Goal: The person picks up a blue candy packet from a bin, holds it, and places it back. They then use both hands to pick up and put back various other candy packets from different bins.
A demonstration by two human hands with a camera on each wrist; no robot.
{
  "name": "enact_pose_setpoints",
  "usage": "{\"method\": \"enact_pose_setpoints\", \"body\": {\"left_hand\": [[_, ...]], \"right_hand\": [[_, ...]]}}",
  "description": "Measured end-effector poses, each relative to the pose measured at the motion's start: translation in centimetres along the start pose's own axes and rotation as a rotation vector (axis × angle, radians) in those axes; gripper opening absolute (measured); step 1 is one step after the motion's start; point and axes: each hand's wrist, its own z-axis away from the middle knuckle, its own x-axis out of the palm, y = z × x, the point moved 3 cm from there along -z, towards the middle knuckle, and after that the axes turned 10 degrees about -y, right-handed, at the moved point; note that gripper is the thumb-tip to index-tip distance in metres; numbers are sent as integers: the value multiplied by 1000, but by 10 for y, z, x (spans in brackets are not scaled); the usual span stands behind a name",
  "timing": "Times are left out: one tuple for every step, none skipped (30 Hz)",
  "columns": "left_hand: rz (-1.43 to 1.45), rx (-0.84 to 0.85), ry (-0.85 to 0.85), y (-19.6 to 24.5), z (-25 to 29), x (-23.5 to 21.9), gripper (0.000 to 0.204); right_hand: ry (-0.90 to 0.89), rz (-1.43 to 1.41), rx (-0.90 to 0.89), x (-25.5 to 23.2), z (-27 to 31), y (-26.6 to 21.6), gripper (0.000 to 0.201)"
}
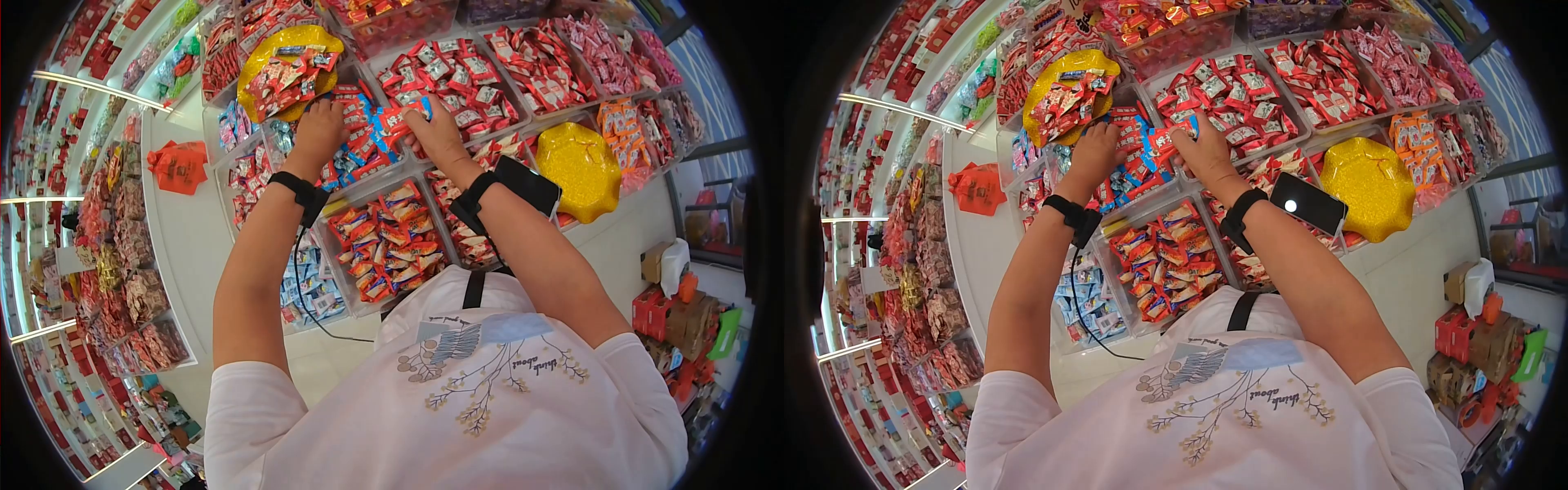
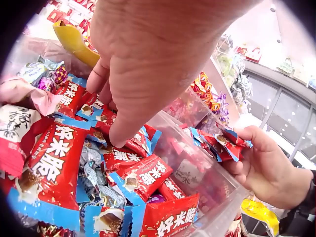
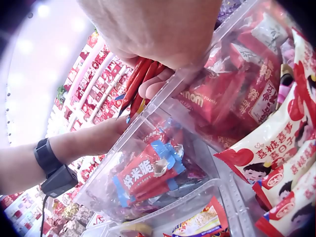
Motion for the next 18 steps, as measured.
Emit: {"method": "enact_pose_setpoints", "body": {"left_hand": [[-2,-14,3,0,-1,1,41],[-5,-15,14,0,-1,1,41],[-7,-16,24,1,-1,1,40],[-9,-18,34,1,-1,2,40],[18,-22,28,1,-2,3,40],[45,-27,22,1,-3,3,40],[72,-32,16,2,-4,4,41],[87,-26,12,2,-5,4,41],[103,-21,8,4,-6,4,41],[118,-15,4,5,-7,4,41],[121,-26,5,6,-7,3,41],[125,-37,5,7,-7,2,41],[128,-47,5,7,-6,2,41],[140,-50,4,7,-4,0,41],[152,-53,4,6,-3,-1,42],[163,-56,4,4,-1,-3,43],[185,-59,17,2,1,-5,41],[206,-62,30,1,5,-12,39]], "right_hand": [[5,-2,-1,0,0,0,48],[10,-4,-2,0,0,0,47],[15,-6,-3,0,0,2,47],[17,-3,-6,0,0,3,46],[20,1,-10,0,-1,4,45],[22,5,-13,0,-2,4,44],[16,10,-10,0,-2,4,45],[10,14,-8,-1,-2,4,46],[4,19,-5,-1,-3,5,48],[-7,17,-7,-1,-3,5,52],[-18,16,-8,-1,-4,5,57],[-30,14,-9,-2,-5,7,62],[-24,6,-6,-2,-5,8,66],[-19,-3,-2,-2,-5,9,70],[-14,-11,1,-2,-5,10,74],[-15,-17,5,-2,-5,10,76],[-14,-23,9,-2,-6,10,78],[-14,-29,14,-2,-6,12,81]]}}
